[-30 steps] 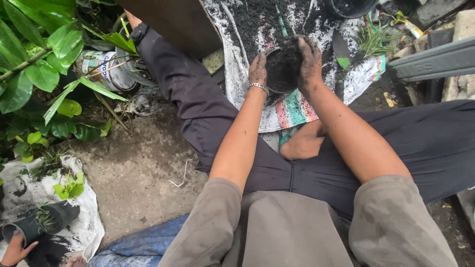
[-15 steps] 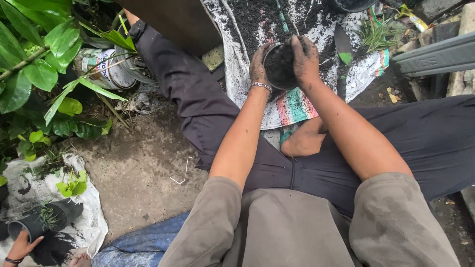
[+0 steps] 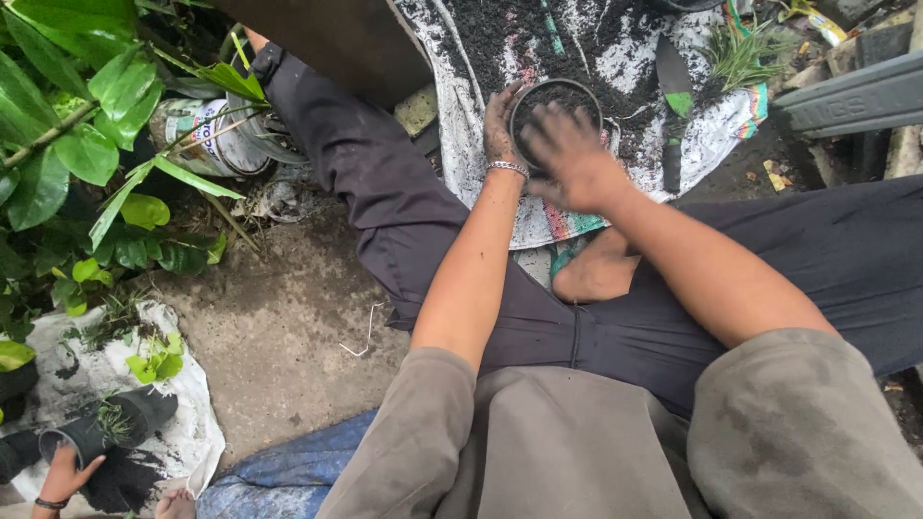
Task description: The person scoops soil from a large pile onto a tarp and fills a small black plastic pot. They use their hands to pack the soil down firmly inside the pot and then place a small green plant into the soil.
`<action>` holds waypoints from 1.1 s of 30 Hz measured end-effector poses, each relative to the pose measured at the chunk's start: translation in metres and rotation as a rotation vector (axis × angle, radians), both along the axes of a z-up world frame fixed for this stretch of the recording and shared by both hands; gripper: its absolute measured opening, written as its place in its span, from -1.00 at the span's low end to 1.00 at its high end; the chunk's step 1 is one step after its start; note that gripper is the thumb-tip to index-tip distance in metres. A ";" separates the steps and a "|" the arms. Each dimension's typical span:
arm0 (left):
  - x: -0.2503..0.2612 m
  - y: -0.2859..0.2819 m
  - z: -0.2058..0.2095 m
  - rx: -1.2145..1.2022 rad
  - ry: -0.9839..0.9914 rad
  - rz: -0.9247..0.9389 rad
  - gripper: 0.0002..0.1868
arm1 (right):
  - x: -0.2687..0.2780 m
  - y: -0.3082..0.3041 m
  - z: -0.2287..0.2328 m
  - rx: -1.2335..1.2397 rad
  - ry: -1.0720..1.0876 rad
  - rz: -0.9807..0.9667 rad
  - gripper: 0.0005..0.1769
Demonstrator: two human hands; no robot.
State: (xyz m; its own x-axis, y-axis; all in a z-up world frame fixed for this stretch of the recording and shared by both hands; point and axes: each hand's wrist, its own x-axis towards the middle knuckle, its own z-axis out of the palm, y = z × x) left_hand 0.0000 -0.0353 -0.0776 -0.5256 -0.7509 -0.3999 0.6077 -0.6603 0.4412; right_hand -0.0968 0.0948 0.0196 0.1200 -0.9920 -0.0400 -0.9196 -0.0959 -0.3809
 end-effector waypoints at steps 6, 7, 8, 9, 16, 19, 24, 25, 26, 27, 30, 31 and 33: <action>0.002 -0.003 -0.032 -0.056 0.020 0.012 -0.40 | 0.002 0.001 0.000 -0.102 -0.028 -0.072 -0.11; 0.004 -0.003 -0.015 -0.057 0.020 0.018 -0.40 | 0.001 0.001 -0.005 -0.104 -0.029 -0.066 -0.11; 0.005 -0.001 0.001 -0.130 -0.185 -0.049 -0.44 | 0.000 0.004 -0.010 -0.132 0.011 0.010 -0.05; 0.005 0.002 0.016 -0.204 -0.390 -0.115 -0.46 | 0.000 0.006 -0.015 -0.160 0.052 0.087 0.00; 0.000 0.002 0.026 -0.205 -0.659 -0.242 -0.62 | -0.008 0.005 0.001 0.030 0.011 -0.014 0.02; 0.004 0.000 0.013 -0.189 -0.703 -0.260 -0.65 | -0.005 0.006 0.005 -0.066 -0.040 -0.043 -0.01; 0.005 -0.002 0.013 -0.275 -0.680 -0.300 -0.65 | -0.003 0.006 0.010 -0.078 0.018 -0.016 0.05; 0.007 -0.002 0.018 -0.273 -0.679 -0.300 -0.65 | -0.008 0.003 0.012 -0.076 0.019 -0.015 0.05; 0.007 -0.002 0.023 -0.251 -0.741 -0.310 -0.63 | -0.013 0.000 0.013 -0.151 -0.026 -0.054 -0.08; 0.006 -0.002 0.028 -0.229 -0.803 -0.319 -0.59 | -0.019 -0.003 0.014 -0.227 -0.070 -0.093 -0.20; 0.006 -0.001 0.010 -0.301 -0.820 -0.255 -0.48 | -0.032 -0.019 0.063 -0.622 -0.046 -0.480 -0.60; 0.008 0.002 0.017 -0.298 -0.823 -0.252 -0.48 | -0.050 -0.008 0.034 -0.620 -0.049 -0.477 -0.60; 0.007 -0.001 0.033 -0.322 -1.022 -0.419 -0.22 | -0.088 0.008 -0.022 -0.689 0.050 -0.816 -0.54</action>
